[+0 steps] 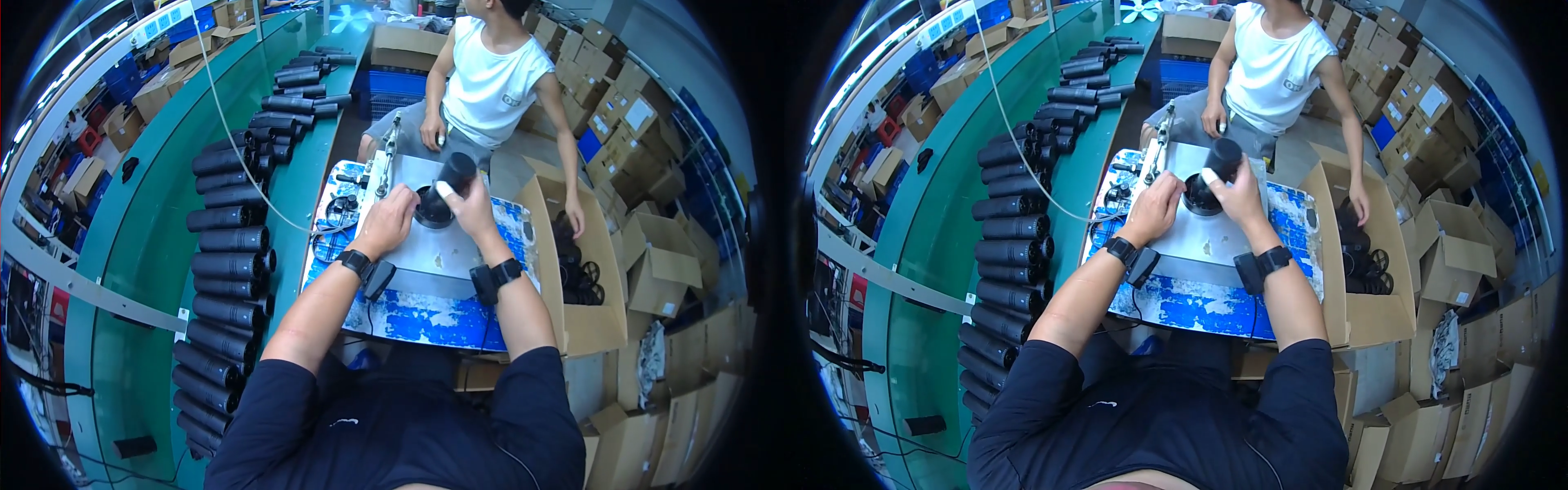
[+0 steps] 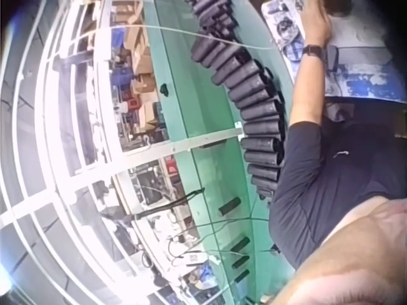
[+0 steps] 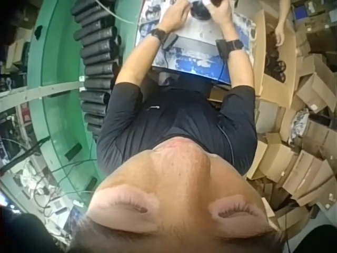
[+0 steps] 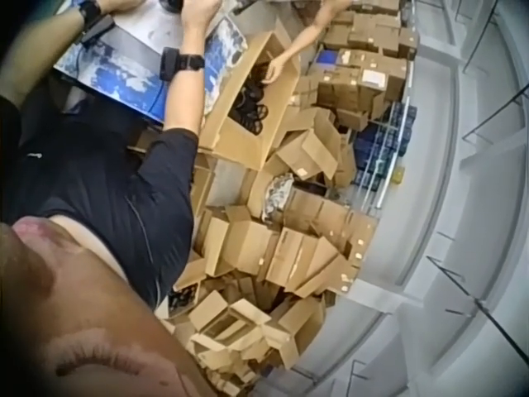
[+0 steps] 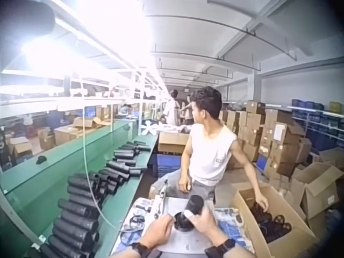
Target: The person picks up a black cylinder, fits it onto a machine to press it, and then attaches a black plastic piece to the cylinder before placing the unit into a box.
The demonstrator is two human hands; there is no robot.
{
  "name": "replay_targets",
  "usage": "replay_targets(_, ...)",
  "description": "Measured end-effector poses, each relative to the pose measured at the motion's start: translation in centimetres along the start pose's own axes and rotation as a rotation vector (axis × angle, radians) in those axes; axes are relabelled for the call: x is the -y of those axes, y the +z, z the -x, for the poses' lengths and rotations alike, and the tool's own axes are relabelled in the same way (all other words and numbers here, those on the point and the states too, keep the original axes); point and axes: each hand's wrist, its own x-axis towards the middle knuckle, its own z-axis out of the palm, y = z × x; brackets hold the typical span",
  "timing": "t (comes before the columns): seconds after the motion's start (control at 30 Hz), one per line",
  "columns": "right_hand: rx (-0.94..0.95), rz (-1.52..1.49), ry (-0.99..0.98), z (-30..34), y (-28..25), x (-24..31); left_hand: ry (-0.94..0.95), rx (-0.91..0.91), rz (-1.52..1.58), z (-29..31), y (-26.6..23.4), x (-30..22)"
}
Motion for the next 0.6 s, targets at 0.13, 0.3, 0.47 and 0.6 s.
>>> replay_targets(0.13, 0.044, 0.624, 0.193, 0.3, 2.1, 5.6, 0.064, -0.041, 0.047, 0.1, -0.7, 0.1)
replay_targets(0.3, -0.001, 0.764, 0.262, -0.2, 2.1, 4.8, 0.113, -0.112, 0.080, -0.4, -1.3, -0.1)
replay_targets(0.47, -0.018, 0.883, 0.274, 0.0, 3.0, 5.8, 0.052, -0.260, 0.057, -1.6, -3.9, 1.1)
replay_targets(0.6, 0.091, 0.758, 0.232, -0.5, 0.6, 4.1, -0.176, -0.172, -0.162, -4.2, -5.4, 4.9)
